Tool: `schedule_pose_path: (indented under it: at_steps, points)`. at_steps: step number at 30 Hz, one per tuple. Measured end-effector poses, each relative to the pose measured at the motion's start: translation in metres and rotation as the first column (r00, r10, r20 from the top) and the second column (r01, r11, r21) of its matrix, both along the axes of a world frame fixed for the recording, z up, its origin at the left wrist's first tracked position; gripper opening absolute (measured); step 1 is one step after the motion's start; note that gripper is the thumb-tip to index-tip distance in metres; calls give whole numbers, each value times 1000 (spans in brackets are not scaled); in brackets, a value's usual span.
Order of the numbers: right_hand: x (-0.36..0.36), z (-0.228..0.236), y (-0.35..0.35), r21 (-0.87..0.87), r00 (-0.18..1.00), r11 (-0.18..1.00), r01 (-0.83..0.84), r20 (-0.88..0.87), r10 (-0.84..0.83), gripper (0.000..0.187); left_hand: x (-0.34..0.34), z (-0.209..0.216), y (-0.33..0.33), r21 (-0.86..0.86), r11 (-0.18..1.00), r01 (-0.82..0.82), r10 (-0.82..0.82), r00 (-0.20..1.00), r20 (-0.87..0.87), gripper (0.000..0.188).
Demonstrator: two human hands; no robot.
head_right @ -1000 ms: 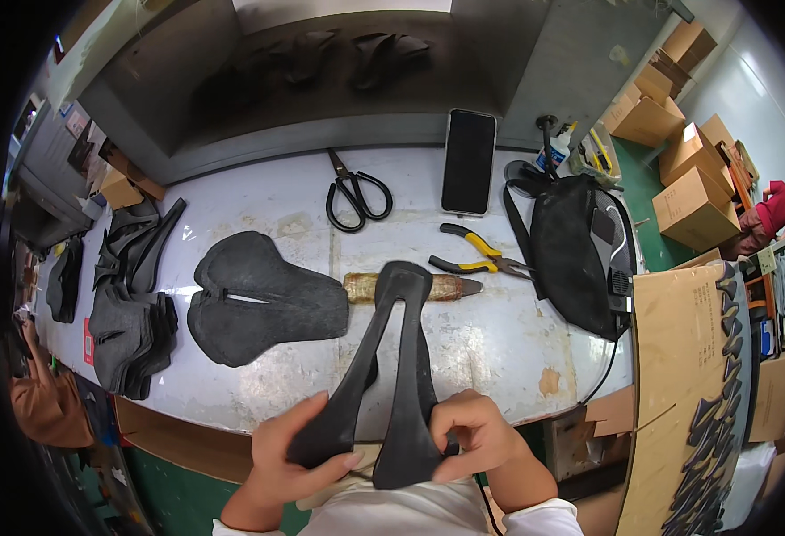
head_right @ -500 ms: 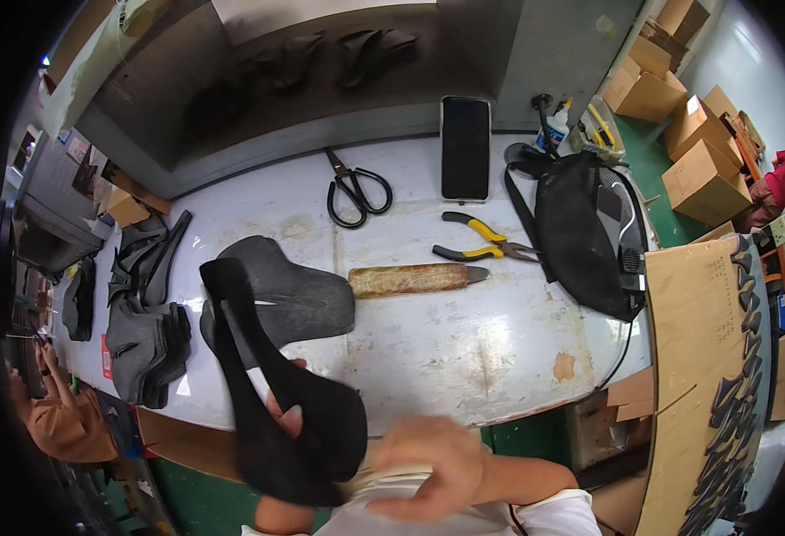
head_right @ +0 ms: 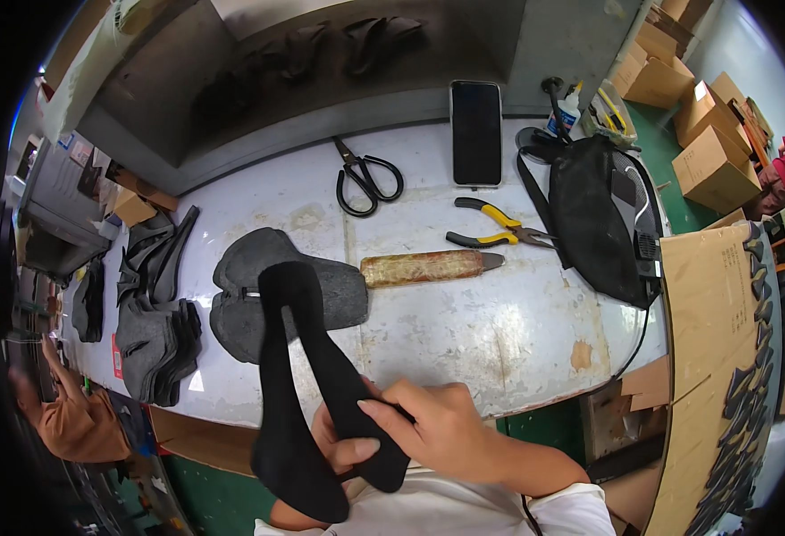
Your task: The person is inspecting and preparing bicycle saddle components at a factory workbench.
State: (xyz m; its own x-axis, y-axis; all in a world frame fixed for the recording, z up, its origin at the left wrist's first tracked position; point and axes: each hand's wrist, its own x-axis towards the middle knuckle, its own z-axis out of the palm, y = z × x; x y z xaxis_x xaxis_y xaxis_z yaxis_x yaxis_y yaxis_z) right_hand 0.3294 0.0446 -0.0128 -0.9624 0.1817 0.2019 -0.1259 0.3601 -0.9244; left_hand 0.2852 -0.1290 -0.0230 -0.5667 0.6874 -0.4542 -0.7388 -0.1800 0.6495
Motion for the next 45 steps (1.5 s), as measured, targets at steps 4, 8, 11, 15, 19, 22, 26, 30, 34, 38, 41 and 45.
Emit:
schedule_pose_path:
  at_steps: [4, 8, 11, 15, 19, 22, 26, 30, 34, 38, 41, 45]
  points:
    - [-3, -1, -2, -246, 996, 968, -54, 58, 70, 14, 9, 21, 16, 98, 989, -114, 117, 993, -30, 67]
    - [4, 12, 12, -582, 920, 811, -63, 281, 274, 21, 2, 25, 15, 15, 1000, 25, -22, 984, -177, 69]
    - [4, 10, 17, -541, 930, 838, -78, 264, 257, 23, -3, 4, 2, -74, 984, 160, -173, 955, -242, 66]
    - [0, 1, 20, -506, 918, 855, -119, 271, 288, 22, 9, 1, -6, -210, 944, 254, -292, 940, -178, 52]
    - [2, -13, 20, -153, 964, 972, -179, 169, 204, 25, 3, 36, 7, -315, 917, 245, -351, 871, -344, 43]
    - [4, -23, 12, -470, 913, 859, -204, 224, 340, 27, 18, 44, 0, -153, 971, 185, -207, 967, -146, 46]
    - [12, -25, -2, -770, 885, 630, -102, 219, 411, 28, 9, 47, -5, -115, 973, 202, -186, 974, 131, 53]
    - [7, -20, 11, -775, 922, 630, -55, 203, 331, 31, 0, 8, -26, -296, 861, 413, -453, 888, -80, 56]
    - [3, -12, 22, -328, 984, 941, -85, 123, 132, 28, -15, 50, 8, -309, 842, 443, -455, 890, 35, 57]
    - [5, -5, 22, -686, 949, 725, -64, 182, 257, 27, -19, 46, 23, -265, 869, 417, -441, 897, -32, 57]
    - [12, -16, 18, -831, 893, 555, -49, 212, 396, 21, -10, 36, -1, -217, 894, 392, -419, 903, -97, 56]
    - [10, -31, 15, -925, 793, 313, -213, 23, 609, 31, -7, 30, 18, -162, 923, 350, -376, 909, -179, 56]
